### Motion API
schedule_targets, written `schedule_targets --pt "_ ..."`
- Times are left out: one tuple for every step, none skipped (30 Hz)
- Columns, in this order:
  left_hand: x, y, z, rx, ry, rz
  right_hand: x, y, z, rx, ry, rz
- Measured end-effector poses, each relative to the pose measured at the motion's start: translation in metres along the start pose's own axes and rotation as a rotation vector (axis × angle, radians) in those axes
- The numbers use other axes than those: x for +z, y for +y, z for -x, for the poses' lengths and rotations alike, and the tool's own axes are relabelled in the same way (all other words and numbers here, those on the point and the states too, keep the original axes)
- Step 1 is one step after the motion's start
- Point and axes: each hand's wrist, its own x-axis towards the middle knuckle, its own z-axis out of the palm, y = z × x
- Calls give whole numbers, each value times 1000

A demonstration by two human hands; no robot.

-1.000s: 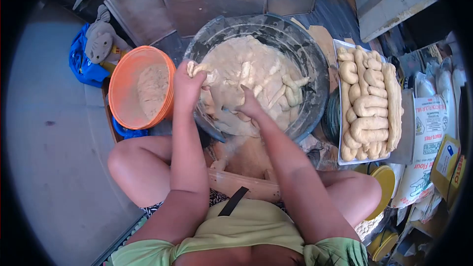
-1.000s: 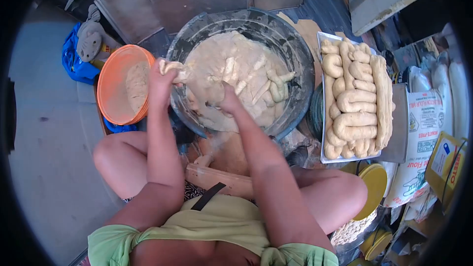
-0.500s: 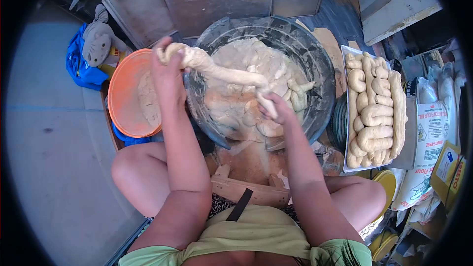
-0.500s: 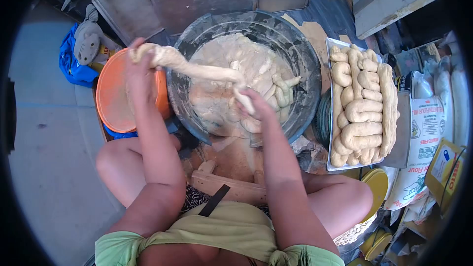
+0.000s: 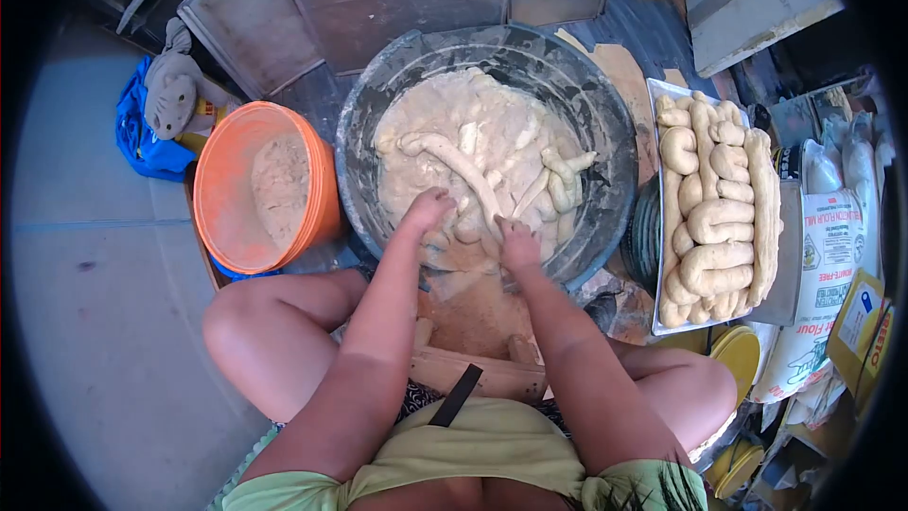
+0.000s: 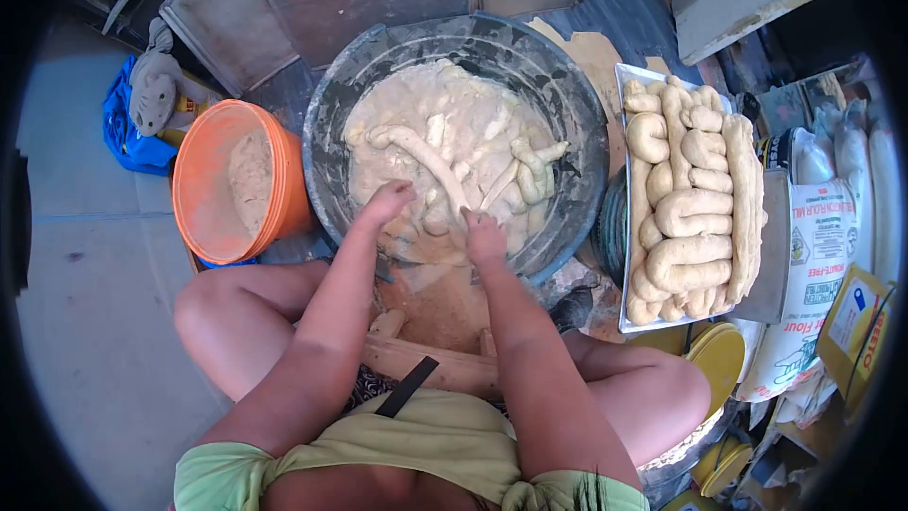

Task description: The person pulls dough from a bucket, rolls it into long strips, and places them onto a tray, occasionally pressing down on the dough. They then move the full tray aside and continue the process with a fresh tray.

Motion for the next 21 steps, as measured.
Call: schedule_targets --pt "6 -8 -3 -65 -36 -34 -5 6 2 -41 -68 39" --pt "12 -15 -6 -125 -69 -68 -3 14 -4 -41 -57 38" --pt "18 11 17 -237 -68 -74 4 21 -14 -48 -98 -23" --pt "28 6 21 -227 -65 -77 -1 20 -18 -55 -139 -86" --pt "38 -2 22 214 52 -376 -9 20 -26 -55 -129 -86" --pt "48 -4 22 661 170 -664 -37 10 -28 -107 -340 -364" --pt "56 15 28 831 228 -702 -70 -3 -25 -159 -548 -643" --pt "58 29 30 844 224 -698 -110 -23 -10 -157 -517 -812" --pt "61 44 30 719 85 -311 -153 -44 7 -156 -480 -980" --pt "65 55 27 573 -61 67 -186 -55 20 -198 -475 -1038" --pt "68 45 6 442 28 224 -218 -61 33 -239 -467 -1098" --pt "60 45 0 490 154 55 -257 -65 54 -265 -458 -1233" --pt "52 45 -3 539 282 -112 -293 -66 72 -294 -447 -1365" --pt "45 63 14 527 311 -128 -320 -59 83 -396 -363 -1484" --pt "38 83 33 517 342 -146 -346 -47 94 -511 -349 -1649" --pt "35 77 31 533 327 -146 -371 -35 105 -640 -343 -1771" --pt "34 64 25 489 229 -180 -398 -19 118 -685 -249 -1789" --pt "37 58 24 444 133 -215 -421 -4 136 -726 -186 -1830" --pt "44 73 40 267 -7 -127 -439 19 146 -799 -146 -1767" --pt "55 70 40 278 -11 -129 -454 35 161 -764 -75 -1754" --pt "65 63 36 352 -150 -123 -465 54 175 -727 -8 -1791"
